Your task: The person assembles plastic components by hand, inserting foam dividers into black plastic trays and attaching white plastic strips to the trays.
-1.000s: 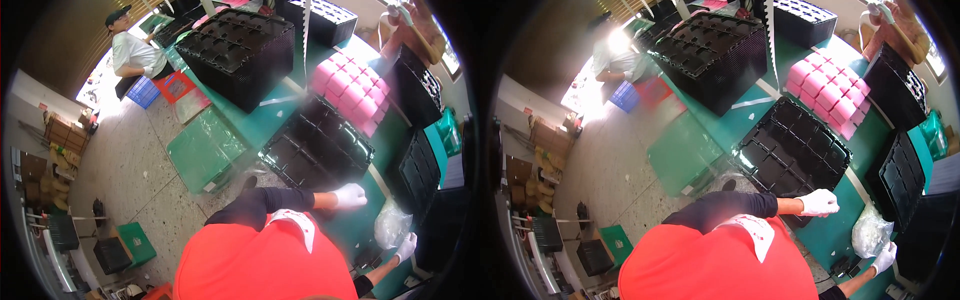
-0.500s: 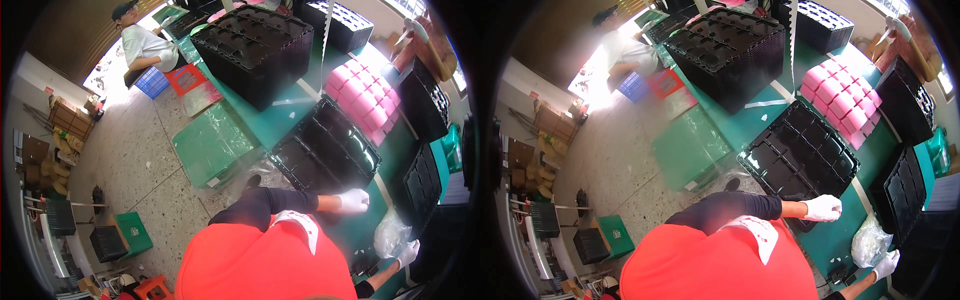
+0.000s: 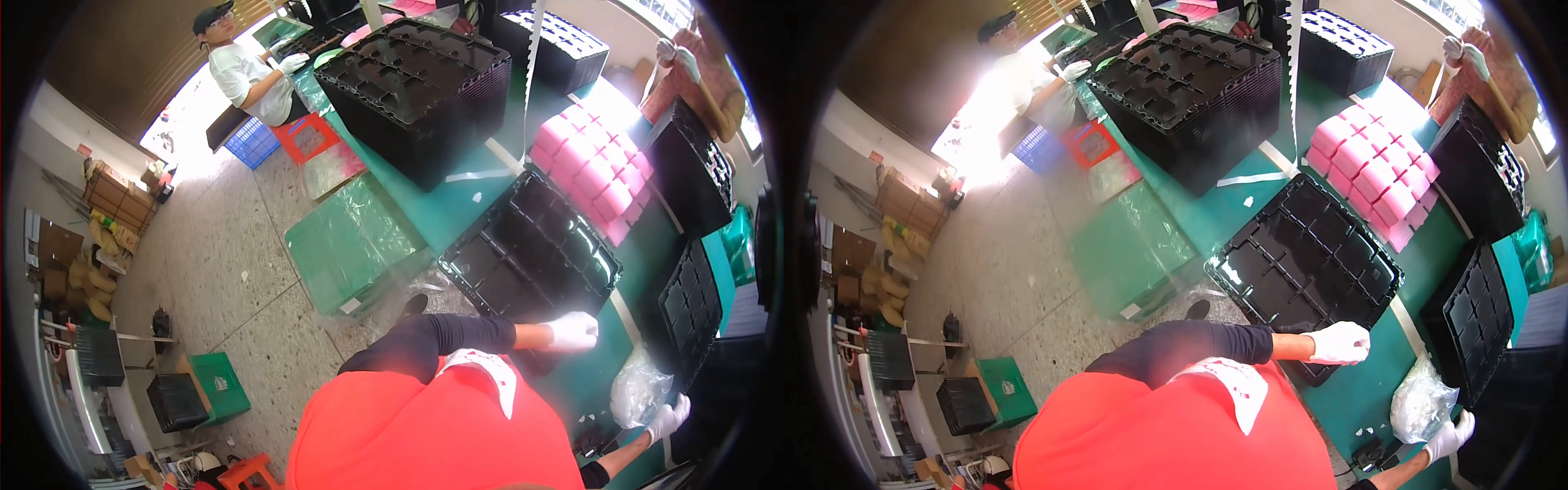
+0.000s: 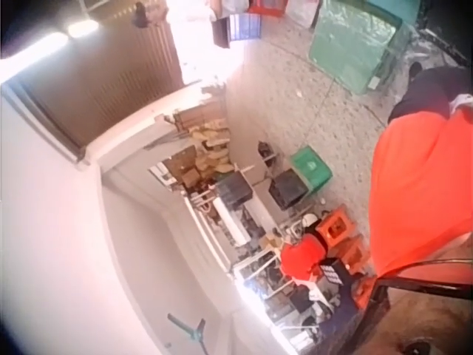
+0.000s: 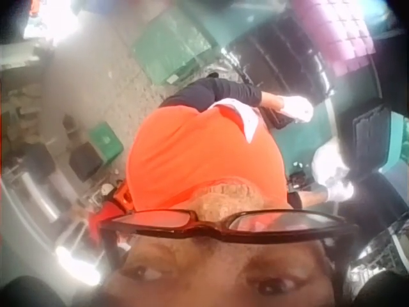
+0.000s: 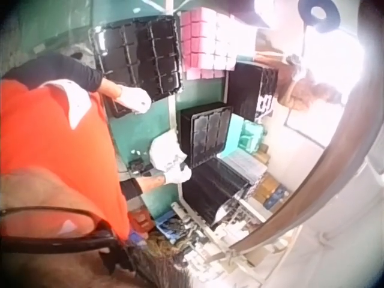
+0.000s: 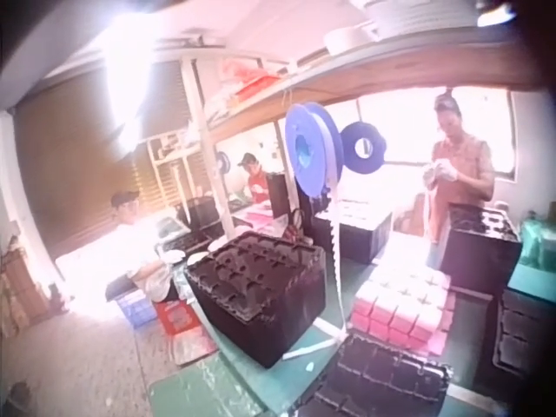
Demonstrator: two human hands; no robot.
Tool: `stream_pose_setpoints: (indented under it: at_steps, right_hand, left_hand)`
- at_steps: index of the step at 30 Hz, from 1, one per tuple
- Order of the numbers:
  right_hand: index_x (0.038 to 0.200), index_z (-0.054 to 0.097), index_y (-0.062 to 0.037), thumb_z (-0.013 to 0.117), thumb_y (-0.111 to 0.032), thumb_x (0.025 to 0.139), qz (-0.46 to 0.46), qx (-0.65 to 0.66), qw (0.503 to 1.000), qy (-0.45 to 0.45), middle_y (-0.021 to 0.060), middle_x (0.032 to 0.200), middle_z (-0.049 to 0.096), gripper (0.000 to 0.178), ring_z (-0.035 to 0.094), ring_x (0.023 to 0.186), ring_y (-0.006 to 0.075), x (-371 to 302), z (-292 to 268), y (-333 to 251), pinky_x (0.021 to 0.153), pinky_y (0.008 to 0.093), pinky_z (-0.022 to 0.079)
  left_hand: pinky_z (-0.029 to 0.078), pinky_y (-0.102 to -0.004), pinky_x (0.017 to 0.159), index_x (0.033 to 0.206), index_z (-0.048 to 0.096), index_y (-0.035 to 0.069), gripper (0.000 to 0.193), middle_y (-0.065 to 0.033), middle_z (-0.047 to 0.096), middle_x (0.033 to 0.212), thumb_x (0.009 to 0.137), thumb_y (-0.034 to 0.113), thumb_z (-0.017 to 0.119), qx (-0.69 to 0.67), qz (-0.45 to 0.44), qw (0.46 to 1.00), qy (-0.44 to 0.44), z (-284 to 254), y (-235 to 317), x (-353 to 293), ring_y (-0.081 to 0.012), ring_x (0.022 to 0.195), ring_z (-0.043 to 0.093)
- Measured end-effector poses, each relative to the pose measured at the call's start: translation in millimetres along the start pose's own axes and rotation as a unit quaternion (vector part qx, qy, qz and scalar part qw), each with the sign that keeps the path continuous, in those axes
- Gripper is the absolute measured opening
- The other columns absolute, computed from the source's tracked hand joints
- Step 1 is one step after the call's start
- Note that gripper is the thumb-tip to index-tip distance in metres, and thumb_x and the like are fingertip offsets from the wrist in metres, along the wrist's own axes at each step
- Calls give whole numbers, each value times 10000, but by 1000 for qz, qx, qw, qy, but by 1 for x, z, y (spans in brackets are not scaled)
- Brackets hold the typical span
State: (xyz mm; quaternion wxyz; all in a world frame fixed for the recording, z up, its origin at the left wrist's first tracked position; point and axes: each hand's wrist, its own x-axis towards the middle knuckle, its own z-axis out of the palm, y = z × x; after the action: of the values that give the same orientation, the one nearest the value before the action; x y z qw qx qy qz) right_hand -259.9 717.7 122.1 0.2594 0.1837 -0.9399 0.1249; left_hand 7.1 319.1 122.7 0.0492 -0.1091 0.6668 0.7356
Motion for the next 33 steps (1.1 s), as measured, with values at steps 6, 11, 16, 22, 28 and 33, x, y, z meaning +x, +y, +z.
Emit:
stream_pose_setpoints:
  at_steps: [6, 11, 16, 22, 28, 33]
  right_hand:
    - [964, 659, -67, 563, -275, 910, 168, 26, 982, -77, 76, 890, 682, 235, 631, 804, 202, -8, -16, -38, 739, 337, 475]
    - [1018, 660, -97, 515, -315, 936, 230, -24, 966, -115, 105, 890, 689, 275, 645, 828, 292, -21, -2, -27, 739, 368, 476]
    - [1033, 665, -75, 529, -229, 904, 149, -33, 988, -5, 107, 987, 685, 242, 647, 922, 271, -25, 25, 3, 835, 344, 484]
    - [1110, 663, -42, 544, -85, 870, 203, 60, 973, -92, 108, 1090, 684, 272, 637, 1003, 221, -26, 21, -29, 925, 292, 451]
    - [1094, 660, -6, 604, -146, 915, 237, 236, 942, -28, 72, 1064, 681, 234, 632, 942, 165, -32, 37, -61, 845, 269, 487]
    - [1154, 598, -6, 629, -122, 894, 297, 501, 798, -156, 65, 1040, 634, 286, 619, 894, 182, -49, 52, -95, 781, 295, 519]
  left_hand:
    - [497, -354, 679, 893, 635, -8, 225, -127, 649, 795, 790, 171, 547, 2, 11, 1000, -5, 4, -4, 0, -228, 744, 626]
    - [487, -351, 637, 857, 628, -10, 218, -111, 635, 743, 814, 189, 551, -11, 8, 999, -34, 12, -4, 5, -207, 682, 611]
    - [477, -346, 596, 787, 608, -3, 240, -87, 620, 701, 851, 223, 557, 13, 4, 999, -49, 16, -7, 7, -187, 627, 590]
    - [474, -338, 576, 777, 612, -1, 224, -80, 612, 671, 837, 212, 582, -44, -4, 999, -29, 26, -16, 11, -173, 627, 589]
    - [483, -343, 595, 853, 633, 5, 187, -95, 635, 740, 810, 180, 584, -34, 4, 998, -53, 31, -23, 23, -184, 658, 603]
    - [507, -400, 740, 987, 628, 1, 239, -159, 661, 947, 797, 136, 572, 137, 148, 979, 29, 46, -17, 37, -271, 856, 641]
